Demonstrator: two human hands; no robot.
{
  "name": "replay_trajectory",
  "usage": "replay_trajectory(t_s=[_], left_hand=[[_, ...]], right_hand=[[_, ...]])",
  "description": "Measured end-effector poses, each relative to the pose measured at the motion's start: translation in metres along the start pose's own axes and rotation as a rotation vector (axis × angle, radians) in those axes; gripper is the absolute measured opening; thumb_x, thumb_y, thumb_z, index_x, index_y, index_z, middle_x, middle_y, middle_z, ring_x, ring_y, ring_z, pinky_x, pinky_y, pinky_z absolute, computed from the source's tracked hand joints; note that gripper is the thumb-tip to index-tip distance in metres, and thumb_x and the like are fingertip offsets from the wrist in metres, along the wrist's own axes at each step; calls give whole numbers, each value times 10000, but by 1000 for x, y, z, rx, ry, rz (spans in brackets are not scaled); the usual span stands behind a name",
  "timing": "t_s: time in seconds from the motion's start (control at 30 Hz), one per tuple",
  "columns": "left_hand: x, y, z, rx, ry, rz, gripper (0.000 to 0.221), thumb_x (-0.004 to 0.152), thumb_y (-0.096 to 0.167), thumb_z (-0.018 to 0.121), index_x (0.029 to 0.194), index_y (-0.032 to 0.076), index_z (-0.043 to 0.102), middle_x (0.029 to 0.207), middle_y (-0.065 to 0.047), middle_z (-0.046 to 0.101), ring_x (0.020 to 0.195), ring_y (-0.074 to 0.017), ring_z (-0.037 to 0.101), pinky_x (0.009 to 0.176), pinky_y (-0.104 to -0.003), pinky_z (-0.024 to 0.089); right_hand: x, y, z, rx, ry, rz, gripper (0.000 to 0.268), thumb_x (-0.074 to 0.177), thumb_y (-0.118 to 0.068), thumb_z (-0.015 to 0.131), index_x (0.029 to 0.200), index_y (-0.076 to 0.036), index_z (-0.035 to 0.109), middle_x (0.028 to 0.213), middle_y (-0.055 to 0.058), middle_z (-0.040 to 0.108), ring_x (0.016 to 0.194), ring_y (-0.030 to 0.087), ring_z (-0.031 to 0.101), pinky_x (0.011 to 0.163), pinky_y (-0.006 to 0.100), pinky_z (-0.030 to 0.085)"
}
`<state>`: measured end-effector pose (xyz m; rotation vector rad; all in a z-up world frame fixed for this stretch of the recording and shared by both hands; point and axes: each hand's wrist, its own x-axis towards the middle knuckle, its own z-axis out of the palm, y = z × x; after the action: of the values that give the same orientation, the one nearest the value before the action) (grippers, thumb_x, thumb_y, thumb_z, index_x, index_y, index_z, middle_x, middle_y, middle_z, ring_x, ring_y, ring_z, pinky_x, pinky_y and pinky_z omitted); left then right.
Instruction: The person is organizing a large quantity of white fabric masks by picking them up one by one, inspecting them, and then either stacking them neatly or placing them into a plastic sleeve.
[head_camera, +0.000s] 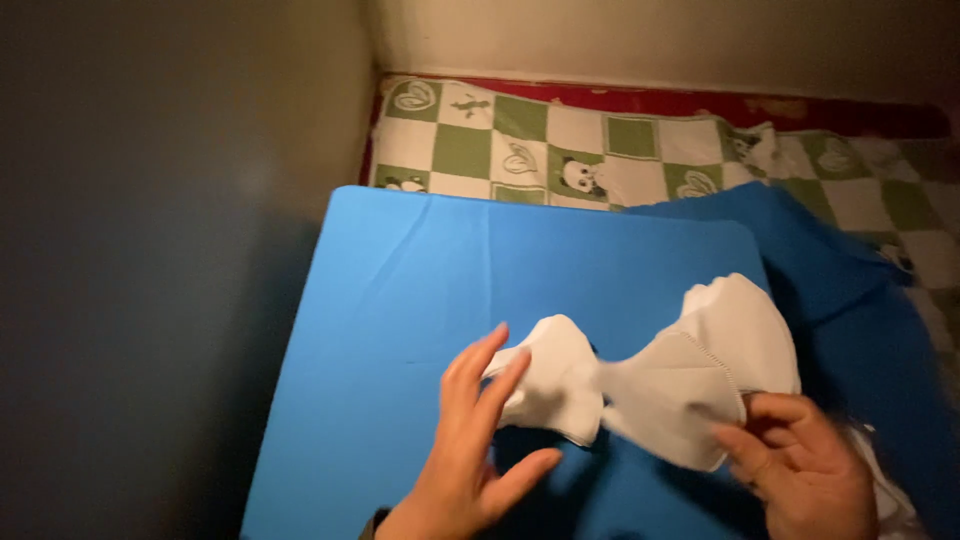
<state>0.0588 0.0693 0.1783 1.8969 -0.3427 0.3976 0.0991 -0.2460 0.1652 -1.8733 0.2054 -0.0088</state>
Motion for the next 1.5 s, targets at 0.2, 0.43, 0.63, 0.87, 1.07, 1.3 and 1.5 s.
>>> replay_trajectory(t_s=[0.2,0.43,0.63,0.87,1.07,1.3,1.5], left_hand=[[17,-14,-13,-283,-78,-326,460,827,81,725,1284,76,676,1224,-26,738,956,-149,674,858,-278,563],[17,-41,-25,-440,138,-614,283,887,78,730,1157,21,792,900,-42,737,768,-103,649,715,-231,561],[7,-58,-15,-52,151,-432,176,878,58,747,1045,59,806,844,15,631,651,-72,564,592,-203,497],[-2,-70,-11,179,56,-339,274,843,64,771,1111,109,743,952,-4,600,679,-113,593,603,-245,540],[-2,-82,-9,348,30,-306,302,792,36,779,1078,131,753,992,-12,609,665,-131,596,587,-267,531],[-2,-92,-7,483,12,-336,269,782,97,768,1036,183,791,922,29,666,805,-168,638,691,-298,540],[-10,-84,-7,432,37,-348,470,796,268,814,1239,144,714,1230,-72,634,1011,-239,654,832,-346,558]], right_hand=[[5,35,41,353,-126,76,569,837,165,598,1381,18,514,841,247,655,484,177,422,414,251,273],[-2,17,97,250,-245,-46,676,869,107,571,1525,0,448,747,132,643,502,101,391,427,220,273],[2,32,114,-237,-149,-326,611,857,0,656,1456,-7,535,626,-12,524,512,87,415,498,200,368],[8,39,118,-432,-90,-527,601,819,9,720,1402,-70,598,652,-30,569,504,82,442,469,221,391],[7,33,119,-545,-133,-515,446,856,-43,693,1297,-104,678,880,49,764,545,126,597,500,275,480],[7,31,120,-605,-117,-567,423,853,-41,705,1264,-143,715,711,5,660,504,127,510,474,291,434],[8,25,104,-523,-74,-515,424,850,-114,734,1273,-99,706,779,-1,712,535,107,561,496,246,466]])
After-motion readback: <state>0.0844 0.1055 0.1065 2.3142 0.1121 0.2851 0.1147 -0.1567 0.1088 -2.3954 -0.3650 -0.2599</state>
